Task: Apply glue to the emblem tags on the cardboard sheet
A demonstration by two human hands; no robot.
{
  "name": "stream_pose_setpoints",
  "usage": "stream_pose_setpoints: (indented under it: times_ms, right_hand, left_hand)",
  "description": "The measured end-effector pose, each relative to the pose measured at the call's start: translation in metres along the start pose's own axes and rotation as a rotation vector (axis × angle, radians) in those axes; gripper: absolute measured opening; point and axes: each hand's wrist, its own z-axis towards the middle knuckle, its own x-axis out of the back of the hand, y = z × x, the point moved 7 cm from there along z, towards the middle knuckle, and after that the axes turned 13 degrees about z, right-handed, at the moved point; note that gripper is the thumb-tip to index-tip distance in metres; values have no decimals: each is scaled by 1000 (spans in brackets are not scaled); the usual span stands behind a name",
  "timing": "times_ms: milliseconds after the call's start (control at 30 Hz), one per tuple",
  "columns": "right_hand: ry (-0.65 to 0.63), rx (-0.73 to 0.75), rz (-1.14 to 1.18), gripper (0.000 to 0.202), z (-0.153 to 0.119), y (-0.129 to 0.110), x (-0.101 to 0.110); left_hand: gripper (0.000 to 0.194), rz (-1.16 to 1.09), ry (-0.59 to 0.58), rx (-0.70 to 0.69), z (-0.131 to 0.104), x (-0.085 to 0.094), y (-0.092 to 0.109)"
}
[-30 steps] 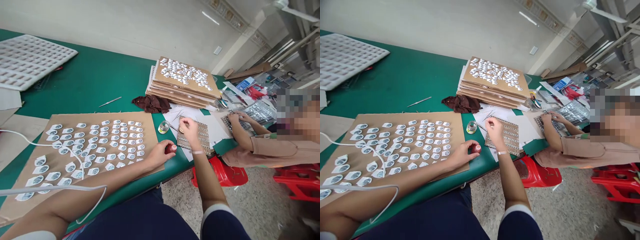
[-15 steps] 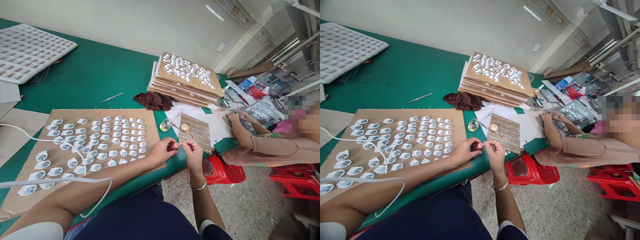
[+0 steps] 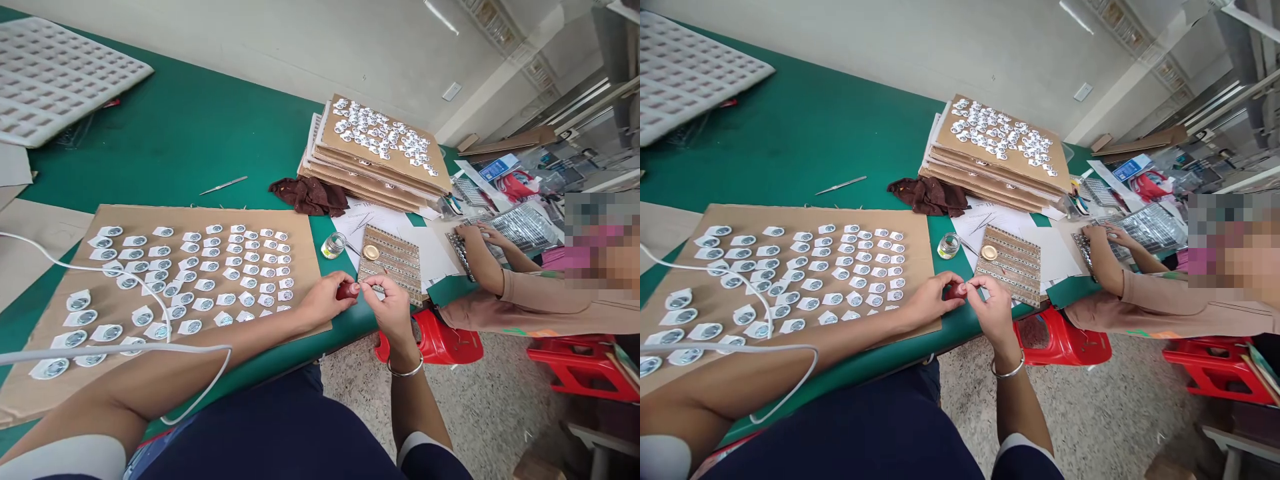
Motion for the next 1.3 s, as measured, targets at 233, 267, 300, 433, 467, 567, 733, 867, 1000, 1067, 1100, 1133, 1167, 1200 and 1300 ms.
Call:
stream_pose_setpoints:
  times_ms: [233, 267, 300, 433, 467, 567, 733, 867, 1000, 1067, 1100, 1133, 1167, 1200, 1300]
  right_hand:
    - [41, 77, -37, 7, -3, 1, -7]
    - [60, 79, -24, 7, -4, 2, -9]
    - [74, 81, -11, 7, -4, 2, -10]
    - [82, 53, 69, 10, -9, 12, -8]
    - [95, 33, 87, 17, -11, 18, -2]
    - [209, -66, -12, 48, -20, 43, 35]
    - [145, -335, -409, 45, -44, 85, 93]
    - [261, -345, -485, 48, -32, 84, 117]
    - [21, -68, -483, 46, 46, 57, 67]
    - [-140, 72, -502, 47, 93, 41, 23]
    - [-241, 118, -557, 49, 115, 37, -2]
    - [-296, 147, -568, 49, 135, 34, -24]
    - [-332, 164, -574, 49, 154, 33, -45]
    - [-373, 173, -588, 49, 170, 34, -65]
    - [-504, 155, -653, 42, 202, 50, -109]
  left_hand:
    - [18, -15, 7, 4, 1, -1, 1]
    - [18, -19, 10, 3, 1, -1, 1]
    - [18, -22, 16, 3, 0, -1, 0]
    - [25, -17, 45, 0, -1, -1, -3]
    - [28, -11, 44, 8, -2, -2, -6]
    - [34, 26, 17, 42, -1, -6, -14]
    - [36, 92, -31, 40, 3, -8, -16]
    - [36, 126, -60, 28, 5, -10, -11]
    - [35, 144, -72, 34, 4, -11, -9]
    - [37, 155, -74, 41, 2, -9, -9]
    - [38, 163, -76, 41, 1, -8, -8]
    - [39, 172, -80, 39, 0, -7, -8]
    - [39, 184, -86, 36, -1, -6, -7]
    - [39, 195, -93, 31, -2, -5, -7]
    - [38, 216, -106, 17, -3, -4, -6]
